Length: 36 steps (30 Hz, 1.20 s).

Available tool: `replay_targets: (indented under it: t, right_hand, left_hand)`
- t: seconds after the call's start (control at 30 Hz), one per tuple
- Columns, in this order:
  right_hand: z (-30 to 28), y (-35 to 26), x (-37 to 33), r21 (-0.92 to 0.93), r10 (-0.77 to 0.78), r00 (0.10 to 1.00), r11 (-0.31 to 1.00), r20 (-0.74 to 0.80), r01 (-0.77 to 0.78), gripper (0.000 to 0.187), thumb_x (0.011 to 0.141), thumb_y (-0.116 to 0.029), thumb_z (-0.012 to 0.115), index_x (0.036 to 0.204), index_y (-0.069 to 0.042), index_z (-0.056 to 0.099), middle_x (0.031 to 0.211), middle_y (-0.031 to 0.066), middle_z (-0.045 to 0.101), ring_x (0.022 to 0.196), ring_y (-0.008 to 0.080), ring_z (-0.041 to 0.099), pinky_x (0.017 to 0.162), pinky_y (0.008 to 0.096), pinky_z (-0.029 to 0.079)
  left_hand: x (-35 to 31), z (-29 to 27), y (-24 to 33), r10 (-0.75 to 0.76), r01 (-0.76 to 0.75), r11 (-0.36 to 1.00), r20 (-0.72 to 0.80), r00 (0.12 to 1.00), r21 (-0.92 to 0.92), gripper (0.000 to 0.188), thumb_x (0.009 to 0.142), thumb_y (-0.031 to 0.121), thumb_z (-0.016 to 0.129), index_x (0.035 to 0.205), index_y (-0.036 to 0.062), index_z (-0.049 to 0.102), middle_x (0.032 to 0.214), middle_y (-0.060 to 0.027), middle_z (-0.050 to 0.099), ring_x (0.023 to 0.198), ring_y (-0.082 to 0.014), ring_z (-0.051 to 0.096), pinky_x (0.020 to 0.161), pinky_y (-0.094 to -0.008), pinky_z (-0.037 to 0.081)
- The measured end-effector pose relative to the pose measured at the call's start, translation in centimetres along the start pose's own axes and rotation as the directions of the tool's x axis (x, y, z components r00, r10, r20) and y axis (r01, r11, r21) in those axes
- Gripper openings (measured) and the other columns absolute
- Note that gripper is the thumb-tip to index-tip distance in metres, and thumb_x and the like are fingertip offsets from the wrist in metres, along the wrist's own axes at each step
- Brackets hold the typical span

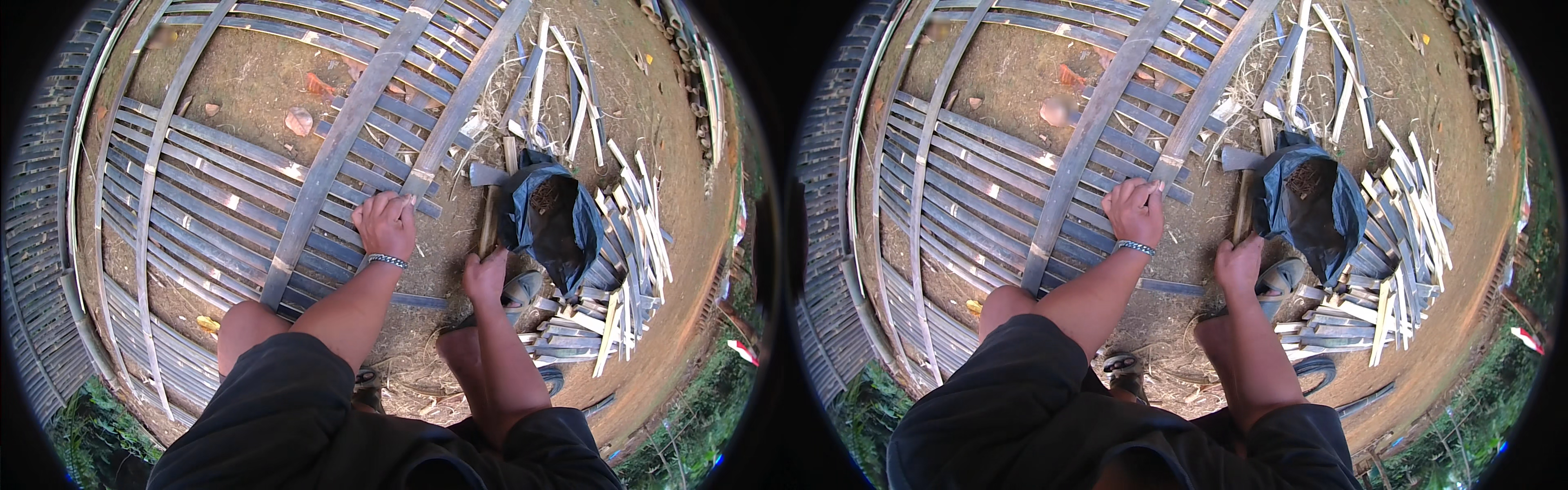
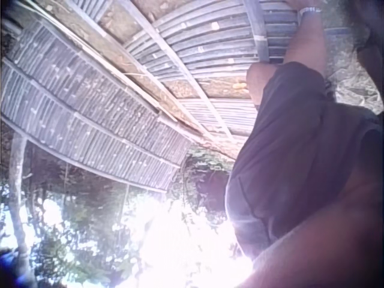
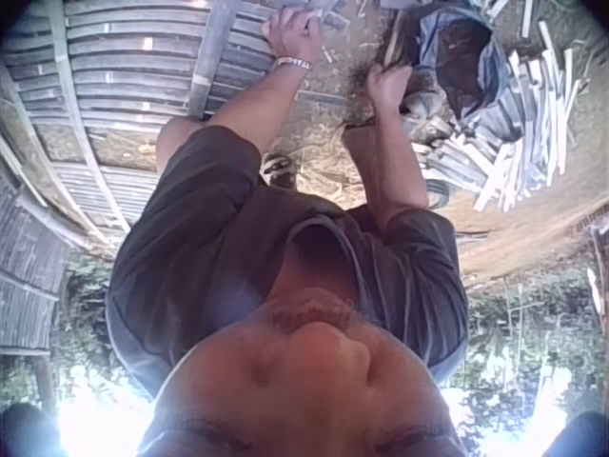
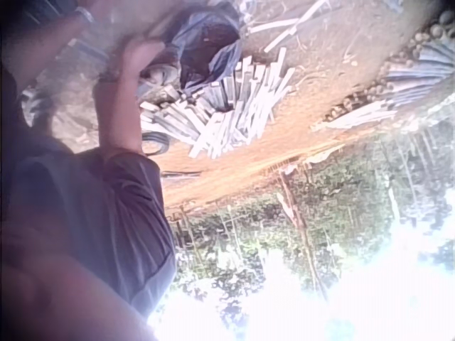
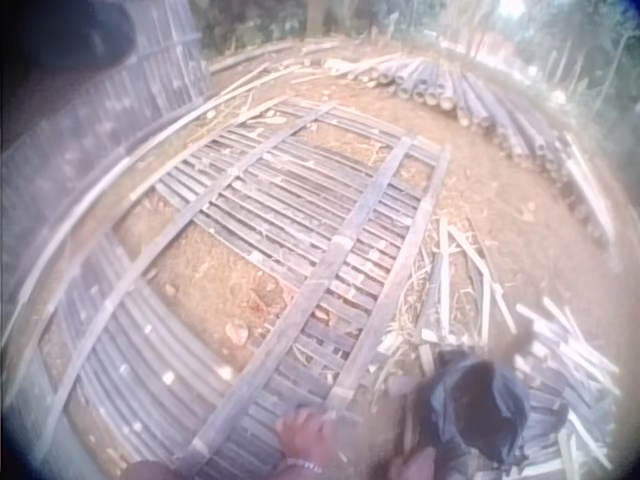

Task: The person hammers nails into bamboo slats to secure them to a wooden frame, reaching into a bag for nails between hammering actions.

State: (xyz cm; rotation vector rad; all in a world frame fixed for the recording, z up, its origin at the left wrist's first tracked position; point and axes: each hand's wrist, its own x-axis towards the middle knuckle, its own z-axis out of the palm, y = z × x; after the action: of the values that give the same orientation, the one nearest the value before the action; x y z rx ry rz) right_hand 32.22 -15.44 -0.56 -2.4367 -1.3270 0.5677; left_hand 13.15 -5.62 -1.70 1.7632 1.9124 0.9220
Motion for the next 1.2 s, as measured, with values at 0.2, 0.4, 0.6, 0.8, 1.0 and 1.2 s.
replay_targets:
  t: [0.2,0.4,0.6,0.8,1.0,1.2]
  right_hand:
    - [-2.0,-2.6,-0.2,0.225,0.114,0.978,0.962,0.177,-0.153,0.058,0.085,-0.012,0.06,0.139,0.002,0.045,0.118,0.032,0.059,0.111,0.0502,0.059,0.1,0.0516,0.046]
    - [-1.2,-3.1,-3.2,0.5,0.017,0.876,0.815,0.481,-0.291,0.048,0.09,-0.008,0.056,0.137,-0.001,0.048,0.091,0.0125,0.061,0.078,0.0233,0.061,0.075,0.0379,0.052]
    - [-3.5,-4.7,-3.9,0.419,-0.227,0.838,0.908,0.497,-0.003,0.046,0.099,-0.011,0.054,0.144,-0.006,0.047,0.101,0.0196,0.068,0.088,0.0379,0.069,0.08,0.0441,0.055]
    - [-5.1,-4.5,-3.4,0.27,-0.372,0.846,0.92,0.382,0.283,0.05,0.104,-0.021,0.057,0.149,-0.006,0.043,0.115,0.03,0.068,0.101,0.0517,0.067,0.085,0.0552,0.054]
    - [-6.0,-6.3,-1.1,0.088,-0.183,0.82,0.983,0.542,0.161,0.048,0.104,-0.023,0.056,0.148,-0.008,0.046,0.114,0.0298,0.069,0.1,0.0511,0.067,0.086,0.0543,0.055]
    - [-5.4,-5.2,-2.2,0.221,-0.388,0.837,0.92,0.386,0.325,0.048,0.104,-0.023,0.058,0.148,-0.009,0.048,0.111,0.0299,0.069,0.095,0.0519,0.068,0.082,0.0546,0.055]
  left_hand:
    - [0.1,-0.2,0.0,-0.016,0.016,1.0,-0.008,1.0,0.002,0.006,0.088,0.021,0.078,0.09,0.016,0.078,0.098,0.0001,0.07,0.098,-0.0208,0.064,0.094,-0.0399,0.038]
    - [0.2,-0.3,0.2,-0.011,0.011,1.0,-0.011,1.0,0.0,0.005,0.087,0.021,0.078,0.09,0.0161,0.078,0.097,0.0006,0.071,0.097,-0.021,0.064,0.093,-0.0392,0.038]
    - [0.2,-0.3,0.2,0.009,-0.009,1.0,-0.021,1.0,-0.001,0.005,0.086,0.018,0.078,0.09,0.0162,0.077,0.098,0.0005,0.071,0.097,-0.0212,0.064,0.092,-0.0398,0.038]
    - [0.3,-0.5,0.3,0.017,-0.017,1.0,-0.013,1.0,-0.007,0.006,0.085,0.015,0.077,0.09,0.0156,0.076,0.099,0.0001,0.07,0.099,-0.0223,0.064,0.093,-0.0411,0.038]
    - [0.2,-0.3,-0.1,0.013,-0.013,1.0,0.0,1.0,0.004,0.006,0.083,0.014,0.076,0.088,0.0143,0.074,0.1,-0.0003,0.07,0.099,-0.0229,0.064,0.092,-0.0413,0.038]
    - [0.0,0.0,-0.1,0.027,-0.026,0.999,-0.024,0.999,0.031,0.006,0.084,0.016,0.077,0.088,0.0142,0.073,0.1,-0.0006,0.07,0.098,-0.0231,0.064,0.093,-0.0404,0.038]
